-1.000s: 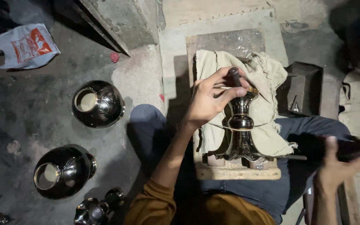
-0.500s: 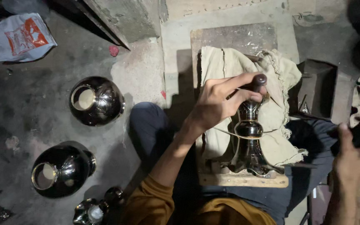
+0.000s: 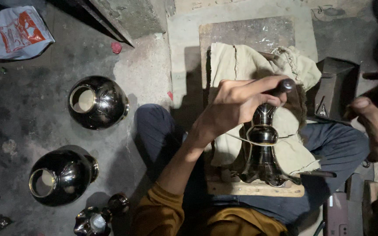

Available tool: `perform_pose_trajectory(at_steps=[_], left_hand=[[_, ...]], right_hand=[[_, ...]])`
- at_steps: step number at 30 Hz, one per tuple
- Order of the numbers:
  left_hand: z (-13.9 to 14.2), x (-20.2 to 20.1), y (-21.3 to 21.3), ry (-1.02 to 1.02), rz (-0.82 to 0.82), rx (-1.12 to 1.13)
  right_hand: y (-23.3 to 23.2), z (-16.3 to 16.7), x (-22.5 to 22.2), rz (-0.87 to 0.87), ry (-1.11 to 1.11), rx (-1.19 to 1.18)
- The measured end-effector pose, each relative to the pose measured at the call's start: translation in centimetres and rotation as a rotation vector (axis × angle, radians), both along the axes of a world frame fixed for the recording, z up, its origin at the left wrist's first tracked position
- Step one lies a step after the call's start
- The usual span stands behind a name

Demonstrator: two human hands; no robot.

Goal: The person holds a dark metal object on a wooden block and repeatedly strikes it with a wooden mallet. They rotate the object to work different areas while maintaining a steady rhythm.

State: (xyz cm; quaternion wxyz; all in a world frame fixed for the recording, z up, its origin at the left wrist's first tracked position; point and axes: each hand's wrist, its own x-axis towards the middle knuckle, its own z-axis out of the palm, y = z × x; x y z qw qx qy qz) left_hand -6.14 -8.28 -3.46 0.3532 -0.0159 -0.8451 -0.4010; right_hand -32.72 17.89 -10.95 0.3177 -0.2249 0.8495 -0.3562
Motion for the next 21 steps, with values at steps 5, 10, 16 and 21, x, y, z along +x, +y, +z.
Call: perform_pose_trajectory(at_steps=[5,10,16,21], left_hand=[[-0.8,-0.1,-0.4,-0.017,-0.064,0.007],[-1.6,0.1,-0.4,-0.092,-0.072,0.041],[-5.4,-0.6,-0.6,-0.038,-0.055,-0.085],[-9.2,0.0,0.2,-0.012,0.626,-1.126]], right_hand=[[-2.5,2.7,1.3,0.022,0.01,0.087],[-5.2,7.9,3.6,0.174,0.035,-0.015],[-6.3,11.2,5.0,0.293,0.043,-0.082],[-6.6,12.6,5.9,0.349,0.063,-0.123]])
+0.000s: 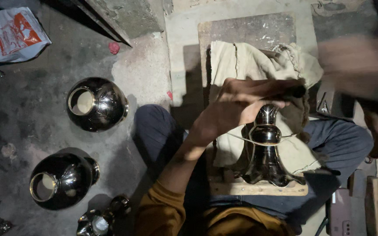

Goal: The person holds a dark metal object on a wooden block and repeatedly strikes it with a wooden mallet. They rotate the object to work different areas while maintaining a steady rhythm.

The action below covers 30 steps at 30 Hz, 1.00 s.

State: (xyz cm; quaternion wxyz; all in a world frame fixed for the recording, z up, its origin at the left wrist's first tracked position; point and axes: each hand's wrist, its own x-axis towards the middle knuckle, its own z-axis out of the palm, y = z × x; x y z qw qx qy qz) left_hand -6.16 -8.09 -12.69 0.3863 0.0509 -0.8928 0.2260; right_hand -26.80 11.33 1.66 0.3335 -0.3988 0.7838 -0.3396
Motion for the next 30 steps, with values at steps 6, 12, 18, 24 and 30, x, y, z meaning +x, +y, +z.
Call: perform_pose_trajectory(at_steps=[6,12,18,24,30], left_hand=[[1.0,0.4,0.2,-0.163,-0.403,0.979],[4.6,0.2,1.3,-0.17,-0.245,1.009],[6.8,1.4,2.6,0.101,-0.38,1.186],[7.6,0.3,4.1,0.419,-0.397,1.507],[7.1,1.2,5.1,0.331,-0.116,1.32]], right_hand=[[-4.7,4.7,3.0,0.023,-0.073,0.019],[-6.3,4.7,2.0,0.006,0.012,0.129],[-4.1,3.6,-0.2,0.309,0.432,0.108],[-5.9,3.9,0.1,0.458,0.872,0.306],[-7.3,3.4,0.6,0.527,0.995,0.062]])
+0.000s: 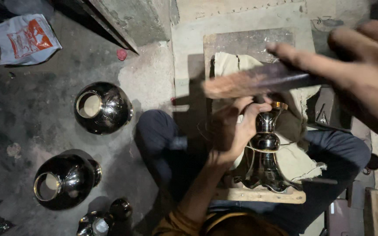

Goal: The person holds a dark metal object on a wooden block and repeatedly strikes it with a wooden mallet. They rotate the object to work different areas while maintaining a steady rhythm.

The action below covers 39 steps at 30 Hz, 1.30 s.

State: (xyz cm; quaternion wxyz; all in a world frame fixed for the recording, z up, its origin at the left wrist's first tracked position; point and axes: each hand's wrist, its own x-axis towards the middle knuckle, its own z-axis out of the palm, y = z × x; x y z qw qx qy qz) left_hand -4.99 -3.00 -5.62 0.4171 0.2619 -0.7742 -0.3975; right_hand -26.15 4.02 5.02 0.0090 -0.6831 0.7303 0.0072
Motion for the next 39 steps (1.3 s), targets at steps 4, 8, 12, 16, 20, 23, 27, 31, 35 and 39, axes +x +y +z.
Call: perform_pose_trajectory(at_steps=[4,8,12,16,20,23,27,31,35,39], left_hand=[[-0.7,-0.4,0.7,0.334,-0.049,0.316],[-0.8,-1.1,0.0,0.561,-0.178,0.477],[0.3,0.2,0.6,0.21,0.066,0.18],[2.0,1.1,0.7,0.128,0.018,0.133],[3.8,0.7,0.6,0.112,0.124,0.219],[4.8,1.3,0.6,0.094,0.08,0.243],[4.9,1.7,0.9,-0.005,0.112,0.213],[3.8,1.4,0.8,0.261,-0.007,0.423],[2.7,0.8,-0.2,0.788,-0.257,0.73],[2.3,0.7,-0.9,0.505,-0.167,0.319]], right_hand=[[-1.1,1.6,0.4,0.238,0.634,-0.089],[-2.0,3.6,0.7,0.205,0.349,-0.106],[-2.1,3.2,0.7,0.156,0.207,-0.094],[-1.6,1.6,0.1,0.141,0.175,-0.07],[-1.2,1.2,-0.5,0.163,0.144,-0.112],[-1.7,1.7,-0.4,0.267,0.586,-0.086],[-2.5,3.1,1.0,0.15,0.496,0.111],[-2.2,5.0,2.5,-0.064,0.297,0.361],[-0.1,5.6,2.0,-0.127,-0.256,0.055],[1.8,2.8,0.6,-0.082,-0.555,-0.194]])
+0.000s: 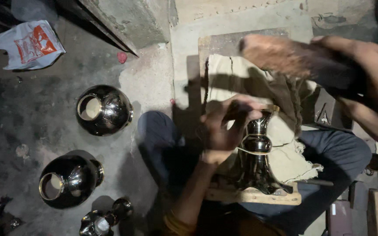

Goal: The person holds a dark metal object on a wooden block and repeatedly strikes it with a wooden mallet. They rotate the object to work different areas while maintaining a steady rhythm.

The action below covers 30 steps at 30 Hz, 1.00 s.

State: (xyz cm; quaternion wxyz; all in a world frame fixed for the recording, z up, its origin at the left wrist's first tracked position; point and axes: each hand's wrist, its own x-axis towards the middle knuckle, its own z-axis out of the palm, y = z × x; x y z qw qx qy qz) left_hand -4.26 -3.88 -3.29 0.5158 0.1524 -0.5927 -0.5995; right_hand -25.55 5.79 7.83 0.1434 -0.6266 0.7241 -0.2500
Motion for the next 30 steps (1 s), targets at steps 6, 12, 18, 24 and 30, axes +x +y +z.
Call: perform_pose_trajectory(at_steps=[6,12,18,24,30], left_hand=[[0.1,-0.5,-0.5,-0.225,0.106,-0.431],[-0.3,0.0,-0.5,-0.438,0.197,-0.538],[-1.6,-0.5,-0.8,-0.367,0.128,-0.55],[-1.9,-0.1,-0.4,-0.394,0.121,-0.57],[-1.8,-0.8,-1.2,-0.514,0.047,-0.608]], right_hand=[[2.2,-3.9,-2.1,-0.053,-0.165,-0.1],[2.4,-4.6,-3.8,-0.134,-0.071,-0.041],[2.1,-3.2,-3.2,-0.034,0.277,0.045],[2.0,-0.9,-1.0,0.018,0.507,0.103],[2.1,-1.6,-1.4,-0.075,0.18,0.207]])
